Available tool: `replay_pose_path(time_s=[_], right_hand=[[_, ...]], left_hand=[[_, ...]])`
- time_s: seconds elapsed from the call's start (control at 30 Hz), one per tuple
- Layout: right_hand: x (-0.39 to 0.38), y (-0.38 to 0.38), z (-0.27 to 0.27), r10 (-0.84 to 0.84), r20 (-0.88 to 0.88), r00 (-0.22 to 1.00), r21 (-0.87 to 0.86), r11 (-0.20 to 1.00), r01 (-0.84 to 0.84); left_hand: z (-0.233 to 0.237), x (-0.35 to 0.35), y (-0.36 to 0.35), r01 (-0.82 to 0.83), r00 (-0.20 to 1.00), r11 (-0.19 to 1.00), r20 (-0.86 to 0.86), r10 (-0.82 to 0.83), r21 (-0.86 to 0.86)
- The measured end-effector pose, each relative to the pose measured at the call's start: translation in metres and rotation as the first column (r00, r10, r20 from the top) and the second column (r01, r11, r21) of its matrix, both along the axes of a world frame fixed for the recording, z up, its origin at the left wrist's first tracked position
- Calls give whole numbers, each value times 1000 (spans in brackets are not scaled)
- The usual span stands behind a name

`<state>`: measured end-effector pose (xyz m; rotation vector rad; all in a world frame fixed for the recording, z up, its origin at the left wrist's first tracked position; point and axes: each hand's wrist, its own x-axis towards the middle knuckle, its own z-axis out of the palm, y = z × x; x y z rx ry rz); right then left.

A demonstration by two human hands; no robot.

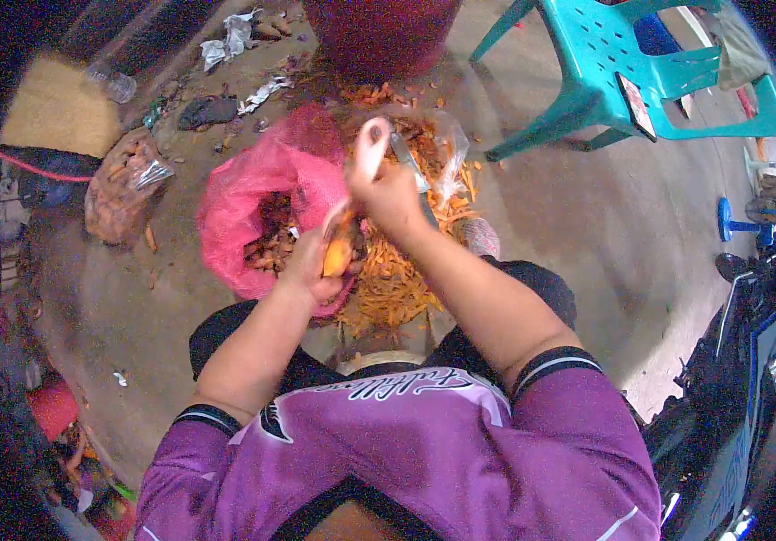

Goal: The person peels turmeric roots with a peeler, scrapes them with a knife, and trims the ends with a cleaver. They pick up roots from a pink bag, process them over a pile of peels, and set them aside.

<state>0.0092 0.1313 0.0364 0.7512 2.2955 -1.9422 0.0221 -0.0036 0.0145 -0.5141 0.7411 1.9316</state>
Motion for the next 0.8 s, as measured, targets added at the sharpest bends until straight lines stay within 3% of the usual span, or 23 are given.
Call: replay_pose_path(time_s=[0.07, 0.13, 0.17, 0.27, 0.3, 0.33, 0.37, 0.47, 0.5, 0.6, 0.63, 0.67, 0.7, 0.73, 0.8], right_hand=[[-20, 29, -9, -224, -62, 973, 40, 973, 227], [-30, 51, -22, -511, -125, 851, -242, 847, 473], [-32, 54, -26, -532, -104, 840, -264, 829, 493], [-24, 33, -14, -301, -49, 952, -148, 945, 291], [-15, 17, -1, -244, -34, 969, -230, 946, 230], [-6, 2, 20, -157, -63, 986, -167, 975, 144], [1, -5, 17, -66, -79, 995, -218, 975, 47], [17, -25, 17, -11, -149, 989, -381, 923, -47], [18, -23, 19, 29, -115, 993, -340, 938, -67], [5, -3, -8, 34, -51, 998, -85, 996, -38], [-6, 9, -5, -48, 8, 999, 41, 998, 47], [-14, 20, -2, -180, -49, 982, 40, 982, 182], [-23, 36, -14, -303, -31, 952, 162, 939, 304], [-28, 43, -18, -434, -142, 890, -92, 901, 424], [-28, 49, -26, -492, -96, 865, -207, 860, 466]], left_hand=[[0, 2, -2, 75, 997, 992, -31, -72, 98], [10, 3, 0, 104, 994, 982, -45, -98, 159], [8, 1, -1, 79, 997, 988, -37, -75, 129], [2, -8, -6, 5, 998, 998, -55, -2, 59], [2, -10, -6, -12, 997, 999, -82, 16, 46], [2, -11, -6, -29, 994, 999, -108, 32, 34], [4, -8, -3, -68, 983, 994, -174, 53, -85], [14, -9, 4, -95, 995, 985, 0, 96, -142], [22, -6, 8, -134, 985, 972, 82, 152, -192], [3, -3, 1, -4, 999, 997, -54, 0, -75], [9, 6, 5, -43, 997, 982, -66, 31, -186], [8, 7, 5, -12, 999, 990, -53, 5, -139], [5, 8, 5, 18, 999, 996, -42, -22, -93], [5, 7, 4, 46, 998, 998, -35, -48, -46], [10, 0, 2, 1, 999, 1000, -53, -1, -2]])
